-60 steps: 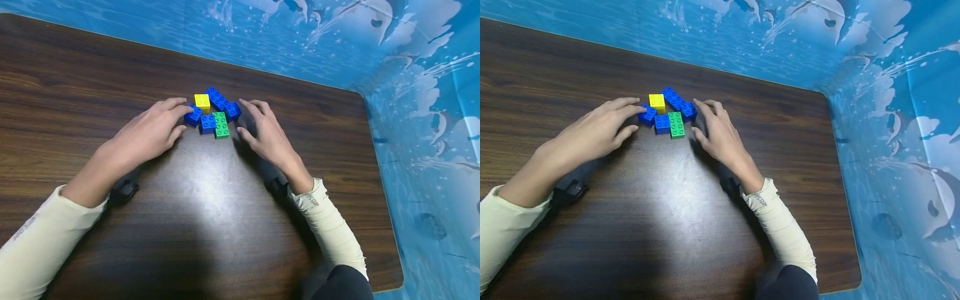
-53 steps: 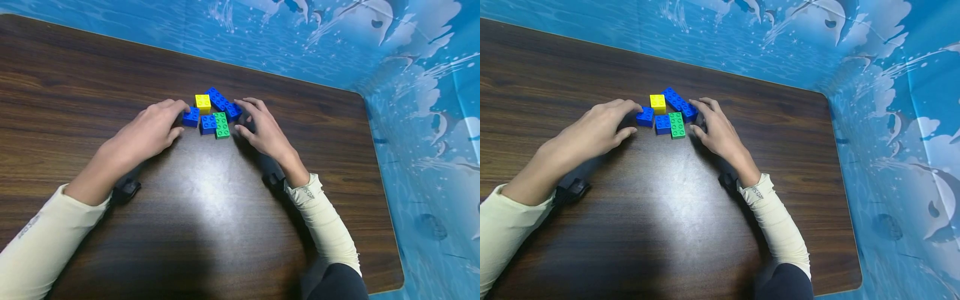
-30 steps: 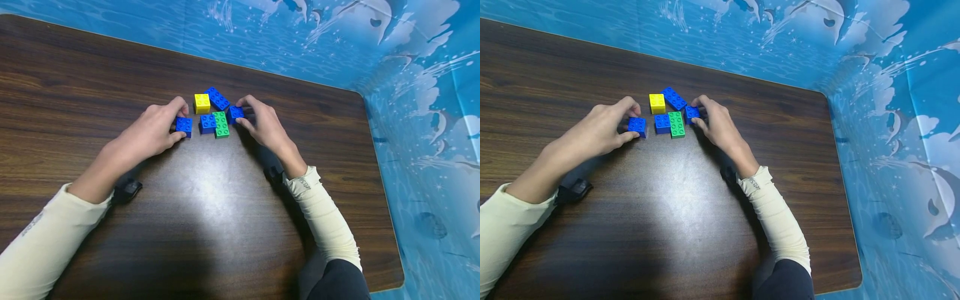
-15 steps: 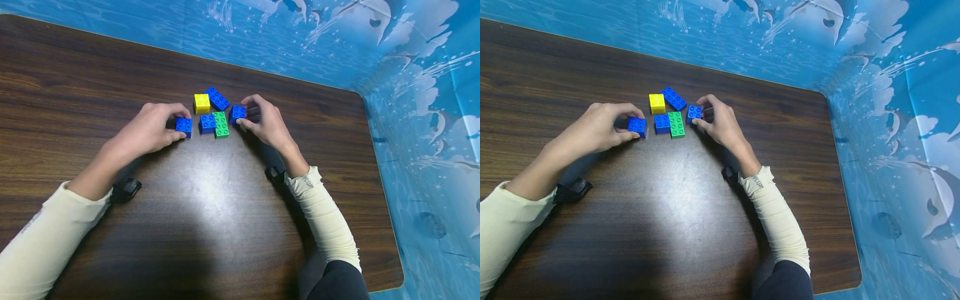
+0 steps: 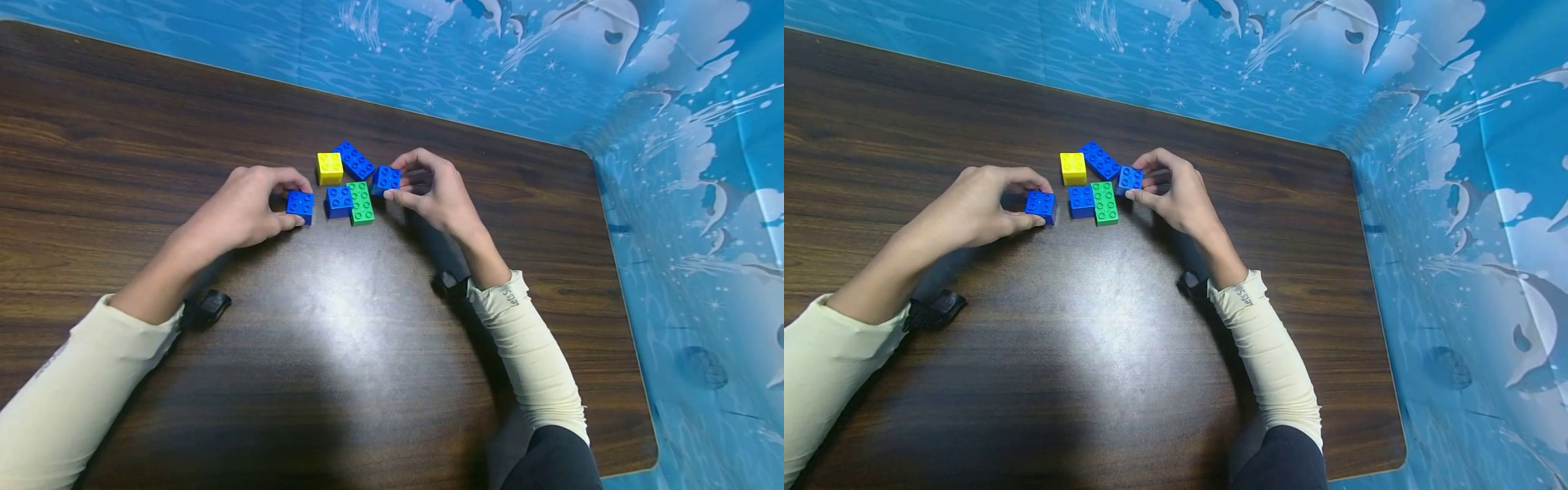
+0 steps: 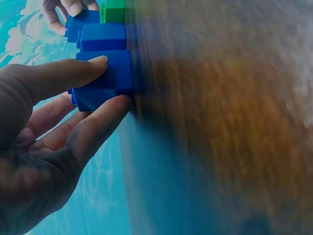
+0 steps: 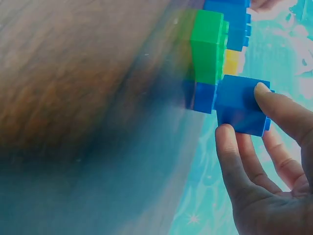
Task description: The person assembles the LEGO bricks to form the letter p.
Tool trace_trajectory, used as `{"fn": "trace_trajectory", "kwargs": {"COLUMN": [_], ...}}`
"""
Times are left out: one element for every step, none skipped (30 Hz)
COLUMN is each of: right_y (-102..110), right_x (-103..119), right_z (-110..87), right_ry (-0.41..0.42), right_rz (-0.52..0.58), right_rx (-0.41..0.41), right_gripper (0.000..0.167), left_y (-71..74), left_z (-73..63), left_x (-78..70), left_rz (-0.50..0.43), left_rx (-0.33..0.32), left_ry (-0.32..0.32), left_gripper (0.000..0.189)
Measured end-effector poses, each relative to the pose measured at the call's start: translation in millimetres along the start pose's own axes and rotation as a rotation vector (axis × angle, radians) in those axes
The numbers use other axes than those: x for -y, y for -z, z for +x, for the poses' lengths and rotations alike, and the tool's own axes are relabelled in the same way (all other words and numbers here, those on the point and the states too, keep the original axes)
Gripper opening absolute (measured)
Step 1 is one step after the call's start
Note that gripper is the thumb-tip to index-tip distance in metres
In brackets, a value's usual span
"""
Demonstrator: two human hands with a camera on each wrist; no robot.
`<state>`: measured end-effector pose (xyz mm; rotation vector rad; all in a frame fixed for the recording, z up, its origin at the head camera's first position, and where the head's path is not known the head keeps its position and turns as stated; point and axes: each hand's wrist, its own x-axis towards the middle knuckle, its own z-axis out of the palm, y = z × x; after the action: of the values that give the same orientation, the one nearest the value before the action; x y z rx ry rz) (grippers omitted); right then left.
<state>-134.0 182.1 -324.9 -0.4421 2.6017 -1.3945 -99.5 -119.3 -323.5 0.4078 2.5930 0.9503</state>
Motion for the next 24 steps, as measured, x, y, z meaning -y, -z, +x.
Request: {"fn": "trace_trajectory", "kwargs": {"right_y": [0.6,1.0,1.4,1.6,1.8,1.9,2.0,2.0,1.9,1.9,1.8,1.6,1.4,1.1,0.7,0.4,0.1,-0.4,-0.8,-1.3,-1.9,-2.6,-3.6,-4.6], "right_x": [1.2,2.1,3.2,4.2,5.4,6.4,7.6,9.1,10.4,11.8,13.3,14.8,16.5,18.0,19.5,21.1,22.6,24.2,25.8,27.5,29.0,30.5,31.9,33.4], "right_z": [-0.1,0.1,0.1,0.3,0.6,0.9,1.0,1.1,1.2,1.4,1.4,1.5,1.5,1.6,1.8,1.8,1.9,2.0,1.9,2.2,2.4,2.8,3.2,3.6], "right_ry": [0.002,0.004,0.004,0.006,0.007,0.008,0.009,0.011,0.011,0.01,0.01,0.01,0.012,0.015,0.016,0.019,0.023,0.026,0.027,0.023,0.021,0.019,0.019,0.018], "right_rz": [0.014,0.029,0.044,0.059,0.075,0.088,0.098,0.108,0.115,0.12,0.123,0.126,0.127,0.129,0.134,0.138,0.142,0.15,0.161,0.176,0.191,0.205,0.22,0.235], "right_rx": [-0.001,-0.003,-0.004,-0.004,-0.005,-0.004,-0.004,-0.003,-0.002,-0.001,0.0,0.002,0.004,0.006,0.008,0.012,0.014,0.018,0.021,0.025,0.03,0.034,0.039,0.045], "right_gripper": [0.034,0.034,0.034,0.033,0.033,0.033,0.033,0.033,0.033,0.033,0.033,0.033,0.034,0.034,0.034,0.035,0.035,0.035,0.035,0.036,0.036,0.036,0.036,0.036], "left_y": [-0.2,-0.3,-0.4,-0.4,-0.5,-0.4,-0.4,-0.3,-0.3,-0.3,-0.4,-0.5,-0.6,-0.7,-0.8,-0.8,-0.8,-0.8,-0.8,-0.8,-0.7,-0.6,-0.5,-0.4], "left_z": [0.2,0.5,0.8,1.0,1.3,1.4,1.6,1.8,2.0,2.1,2.2,2.4,2.7,2.9,3.1,3.3,3.5,3.7,4.0,4.2,4.4,4.8,5.1,5.4], "left_x": [0.3,0.6,1.0,1.4,1.9,2.2,2.6,2.9,3.2,3.4,3.7,3.9,4.2,4.5,4.8,5.1,5.4,5.8,6.3,6.7,7.1,7.5,8.0,8.4], "left_rz": [0.0,0.0,-0.001,-0.002,-0.004,-0.007,-0.013,-0.017,-0.022,-0.027,-0.031,-0.036,-0.041,-0.045,-0.05,-0.056,-0.06,-0.065,-0.069,-0.074,-0.08,-0.084,-0.088,-0.092], "left_rx": [-0.002,-0.004,-0.006,-0.008,-0.008,-0.008,-0.008,-0.008,-0.007,-0.007,-0.006,-0.007,-0.007,-0.008,-0.01,-0.011,-0.013,-0.015,-0.017,-0.018,-0.018,-0.019,-0.019,-0.019], "left_ry": [-0.003,-0.005,-0.007,-0.007,-0.007,-0.006,-0.007,-0.006,-0.005,-0.004,-0.004,-0.003,-0.003,-0.002,-0.001,0.0,-0.001,-0.001,-0.001,0.0,0.003,0.003,0.005,0.007], "left_gripper": [0.04,0.04,0.04,0.04,0.04,0.039,0.039,0.039,0.039,0.039,0.04,0.04,0.04,0.039,0.039,0.039,0.039,0.039,0.039,0.039,0.039,0.039,0.039,0.039]}}
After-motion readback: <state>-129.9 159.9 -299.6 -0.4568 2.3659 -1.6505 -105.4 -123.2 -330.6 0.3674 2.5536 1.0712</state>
